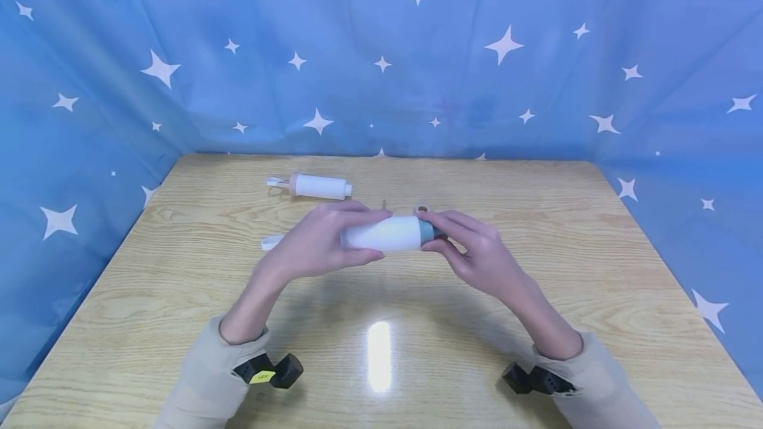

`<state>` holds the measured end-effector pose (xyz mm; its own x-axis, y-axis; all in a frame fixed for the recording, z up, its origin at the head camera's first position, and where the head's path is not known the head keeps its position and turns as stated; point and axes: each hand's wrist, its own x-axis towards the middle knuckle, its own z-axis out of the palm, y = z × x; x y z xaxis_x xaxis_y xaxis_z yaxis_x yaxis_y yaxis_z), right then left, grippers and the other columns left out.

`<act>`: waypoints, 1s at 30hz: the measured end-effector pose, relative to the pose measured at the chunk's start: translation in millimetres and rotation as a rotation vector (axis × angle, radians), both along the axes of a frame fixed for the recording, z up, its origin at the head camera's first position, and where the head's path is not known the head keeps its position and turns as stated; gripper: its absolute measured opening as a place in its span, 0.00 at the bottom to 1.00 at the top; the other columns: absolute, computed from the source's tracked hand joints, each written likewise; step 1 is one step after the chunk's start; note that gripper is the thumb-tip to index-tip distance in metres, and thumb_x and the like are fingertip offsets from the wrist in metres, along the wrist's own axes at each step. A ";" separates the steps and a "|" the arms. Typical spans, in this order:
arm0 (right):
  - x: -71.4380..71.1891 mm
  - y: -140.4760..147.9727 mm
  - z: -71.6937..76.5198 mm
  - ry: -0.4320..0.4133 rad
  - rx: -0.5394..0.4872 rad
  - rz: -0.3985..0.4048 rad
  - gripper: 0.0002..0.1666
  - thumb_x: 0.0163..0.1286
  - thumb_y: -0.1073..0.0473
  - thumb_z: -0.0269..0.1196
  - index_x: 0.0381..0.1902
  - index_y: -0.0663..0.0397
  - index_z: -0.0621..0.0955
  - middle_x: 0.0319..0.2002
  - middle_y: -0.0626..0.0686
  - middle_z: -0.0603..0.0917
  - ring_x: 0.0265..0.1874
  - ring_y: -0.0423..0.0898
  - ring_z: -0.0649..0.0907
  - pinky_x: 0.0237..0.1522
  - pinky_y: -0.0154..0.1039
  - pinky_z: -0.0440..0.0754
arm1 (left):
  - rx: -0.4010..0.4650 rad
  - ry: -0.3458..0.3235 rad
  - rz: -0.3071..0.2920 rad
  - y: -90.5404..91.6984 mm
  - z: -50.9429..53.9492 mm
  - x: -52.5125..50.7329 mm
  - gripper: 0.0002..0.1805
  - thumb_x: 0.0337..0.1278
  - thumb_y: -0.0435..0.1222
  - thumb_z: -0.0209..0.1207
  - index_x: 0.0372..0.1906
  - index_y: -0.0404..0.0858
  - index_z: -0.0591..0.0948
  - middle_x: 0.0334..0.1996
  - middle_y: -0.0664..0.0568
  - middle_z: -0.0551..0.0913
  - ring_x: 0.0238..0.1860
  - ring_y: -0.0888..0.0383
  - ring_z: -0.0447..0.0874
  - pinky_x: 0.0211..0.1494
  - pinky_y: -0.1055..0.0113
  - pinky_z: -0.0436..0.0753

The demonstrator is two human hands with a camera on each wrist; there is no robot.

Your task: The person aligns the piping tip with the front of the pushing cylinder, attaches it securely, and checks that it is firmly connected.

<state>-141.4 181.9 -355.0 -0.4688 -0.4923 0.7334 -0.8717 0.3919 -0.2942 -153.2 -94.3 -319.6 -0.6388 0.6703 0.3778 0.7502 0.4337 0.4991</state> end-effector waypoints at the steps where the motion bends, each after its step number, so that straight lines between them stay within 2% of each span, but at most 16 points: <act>1: 0.6 0.2 0.3 -0.005 0.002 -0.002 0.26 0.76 0.47 0.58 0.57 0.64 0.82 0.50 0.60 0.86 0.37 0.50 0.88 0.33 0.30 0.82 | 0.000 0.007 -0.001 0.7 -0.3 0.1 0.29 0.52 0.39 0.75 0.61 0.37 0.83 0.50 0.44 0.86 0.45 0.51 0.86 0.45 0.59 0.85; 5: 1.9 1.1 0.5 -0.027 0.001 -0.018 0.28 0.76 0.46 0.57 0.56 0.66 0.82 0.51 0.61 0.86 0.40 0.52 0.88 0.34 0.29 0.81 | 0.001 0.036 0.003 3.6 -0.8 1.0 0.29 0.52 0.40 0.75 0.61 0.38 0.83 0.50 0.44 0.86 0.45 0.51 0.86 0.45 0.59 0.85; 11: 0.6 2.9 0.5 -0.051 0.001 -0.017 0.30 0.76 0.45 0.57 0.55 0.68 0.82 0.52 0.61 0.86 0.45 0.55 0.88 0.43 0.28 0.82 | -0.009 0.069 0.030 6.7 -0.7 2.9 0.29 0.52 0.40 0.75 0.61 0.38 0.83 0.49 0.43 0.86 0.45 0.50 0.87 0.46 0.58 0.85; 17: -1.3 2.5 -1.1 -0.079 -0.020 -0.010 0.27 0.73 0.47 0.60 0.56 0.65 0.83 0.51 0.62 0.86 0.47 0.56 0.87 0.48 0.27 0.81 | -0.016 0.018 0.043 7.1 -1.1 2.8 0.29 0.52 0.41 0.75 0.61 0.39 0.83 0.50 0.44 0.86 0.45 0.50 0.86 0.47 0.56 0.85; 23: -1.6 2.2 -2.9 -0.104 -0.013 -0.013 0.25 0.72 0.51 0.62 0.57 0.65 0.82 0.53 0.61 0.86 0.47 0.55 0.87 0.46 0.28 0.82 | -0.056 -0.064 0.029 3.0 -2.7 -2.0 0.29 0.55 0.43 0.73 0.62 0.41 0.82 0.54 0.46 0.84 0.48 0.52 0.84 0.48 0.56 0.84; 27: -2.8 4.7 -2.1 -0.118 -0.019 -0.023 0.21 0.71 0.56 0.65 0.56 0.65 0.82 0.52 0.60 0.86 0.45 0.53 0.87 0.46 0.28 0.83 | -0.095 -0.100 0.049 -3.4 -2.0 -4.4 0.29 0.58 0.46 0.71 0.63 0.41 0.81 0.56 0.49 0.83 0.50 0.53 0.82 0.50 0.55 0.82; 30: -4.4 7.3 -1.2 -0.106 -0.026 -0.049 0.20 0.69 0.58 0.66 0.55 0.65 0.83 0.49 0.58 0.87 0.43 0.52 0.88 0.44 0.27 0.82 | -0.111 -0.121 0.067 -8.2 -1.8 -6.4 0.29 0.58 0.46 0.71 0.63 0.41 0.81 0.54 0.51 0.83 0.47 0.55 0.81 0.50 0.56 0.81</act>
<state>-145.8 189.1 -356.2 -0.5674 -0.4485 0.6906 -0.8152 0.4242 -0.3943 -159.5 -102.5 -321.3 -0.7198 0.6580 0.2211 0.6550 0.5384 0.5302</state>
